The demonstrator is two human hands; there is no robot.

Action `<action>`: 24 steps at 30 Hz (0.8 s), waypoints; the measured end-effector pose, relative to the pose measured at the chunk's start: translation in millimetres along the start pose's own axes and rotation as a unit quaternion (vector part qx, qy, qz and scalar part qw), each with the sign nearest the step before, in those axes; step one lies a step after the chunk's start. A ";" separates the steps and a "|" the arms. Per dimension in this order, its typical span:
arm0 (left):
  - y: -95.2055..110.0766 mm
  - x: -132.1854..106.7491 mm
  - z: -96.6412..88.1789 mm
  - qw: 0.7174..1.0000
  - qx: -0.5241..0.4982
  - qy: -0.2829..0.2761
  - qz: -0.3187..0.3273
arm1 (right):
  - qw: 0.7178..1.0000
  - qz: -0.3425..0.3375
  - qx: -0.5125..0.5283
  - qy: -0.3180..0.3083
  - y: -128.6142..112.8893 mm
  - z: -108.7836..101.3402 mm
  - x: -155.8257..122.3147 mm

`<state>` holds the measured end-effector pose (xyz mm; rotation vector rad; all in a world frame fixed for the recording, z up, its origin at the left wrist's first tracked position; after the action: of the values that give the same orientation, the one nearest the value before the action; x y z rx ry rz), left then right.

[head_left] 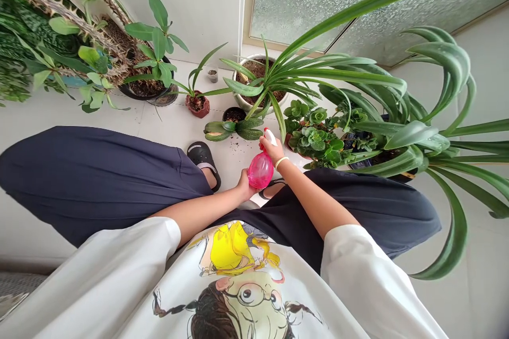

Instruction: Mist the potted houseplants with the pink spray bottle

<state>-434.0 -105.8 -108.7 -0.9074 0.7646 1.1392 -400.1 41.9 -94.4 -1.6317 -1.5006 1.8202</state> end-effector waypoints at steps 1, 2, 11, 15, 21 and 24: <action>-0.1 0.1 1.0 1.000 -0.003 -0.004 0.004 | 1.000 -0.013 -0.008 -0.001 -1.5 0.1 -0.5; 0.1 0.7 2.1 1.000 -0.009 -0.012 0.011 | 0.999 -0.031 -0.020 -0.005 -3.7 0.3 -1.3; 4.7 -1.7 8.5 0.999 0.002 0.040 0.031 | 0.994 -0.100 -0.029 -0.021 -12.2 -4.6 -13.9; 2.5 -9.5 9.6 0.995 0.057 0.074 0.019 | 0.997 -0.056 -0.035 0.031 -0.4 -7.3 -10.0; -5.8 -9.6 3.4 0.997 0.043 0.064 -0.003 | 1.000 -0.004 -0.027 0.005 4.4 -4.5 -6.2; -8.9 -7.4 0.2 0.998 0.009 0.062 0.011 | 0.999 0.003 0.008 -0.039 2.8 -2.7 -9.8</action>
<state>-427.3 -110.1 -100.3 -0.9629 0.8871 1.1009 -393.5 34.7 -90.6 -1.5776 -1.5093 1.9148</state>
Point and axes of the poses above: each hand's wrist, its own x-axis towards the middle knuckle, its own z-axis out of the palm, y = z × x, the point moved 2 cm from there along x, towards the middle knuckle, and after that the axes turned 3 degrees about -x, right-handed, at the moved point
